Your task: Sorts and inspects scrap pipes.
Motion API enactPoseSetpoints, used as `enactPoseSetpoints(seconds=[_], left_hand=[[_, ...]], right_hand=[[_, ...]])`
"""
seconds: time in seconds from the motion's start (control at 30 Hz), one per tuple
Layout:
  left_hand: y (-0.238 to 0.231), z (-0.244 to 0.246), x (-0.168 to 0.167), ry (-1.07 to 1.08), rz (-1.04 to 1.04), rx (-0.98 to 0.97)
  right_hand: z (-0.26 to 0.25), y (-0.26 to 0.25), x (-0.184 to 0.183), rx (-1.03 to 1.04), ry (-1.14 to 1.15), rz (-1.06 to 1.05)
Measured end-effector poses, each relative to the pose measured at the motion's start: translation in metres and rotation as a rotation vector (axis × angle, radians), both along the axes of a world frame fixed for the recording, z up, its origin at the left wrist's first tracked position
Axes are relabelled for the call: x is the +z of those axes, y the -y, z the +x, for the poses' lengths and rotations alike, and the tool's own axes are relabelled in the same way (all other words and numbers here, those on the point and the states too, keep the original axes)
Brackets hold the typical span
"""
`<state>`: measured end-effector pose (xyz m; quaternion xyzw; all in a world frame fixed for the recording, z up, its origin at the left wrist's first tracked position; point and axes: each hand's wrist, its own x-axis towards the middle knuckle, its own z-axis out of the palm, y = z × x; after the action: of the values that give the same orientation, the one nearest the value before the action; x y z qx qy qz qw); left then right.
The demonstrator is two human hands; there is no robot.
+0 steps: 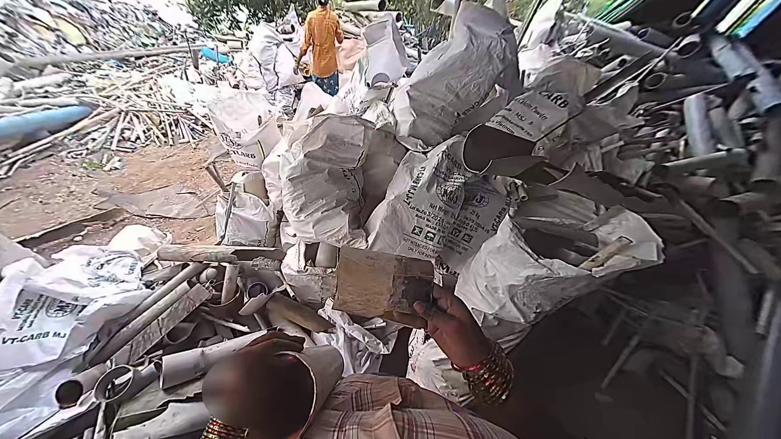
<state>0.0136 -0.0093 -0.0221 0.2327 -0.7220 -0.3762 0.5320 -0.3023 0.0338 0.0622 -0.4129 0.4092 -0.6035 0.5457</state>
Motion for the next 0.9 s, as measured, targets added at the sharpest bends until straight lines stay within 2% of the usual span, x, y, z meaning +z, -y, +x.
enactPoseSetpoints(seconds=[0.2, 0.37, 0.67, 0.9], left_hand=[[-0.003, 0.002, 0.008, 0.051, -0.006, 0.043], [-0.003, 0.002, 0.012, 0.044, 0.007, 0.049], [-0.009, 0.005, 0.016, 0.084, 0.061, 0.094], [-0.011, 0.009, 0.015, 0.077, 0.110, 0.056]], right_hand=[[-0.008, 0.001, 0.000, 0.094, 0.184, 0.027], [-0.009, 0.004, -0.002, 0.147, 0.222, 0.023], [0.003, 0.013, -0.003, 0.147, 0.119, 0.075], [0.021, 0.037, 0.002, 0.076, 0.028, 0.258]])
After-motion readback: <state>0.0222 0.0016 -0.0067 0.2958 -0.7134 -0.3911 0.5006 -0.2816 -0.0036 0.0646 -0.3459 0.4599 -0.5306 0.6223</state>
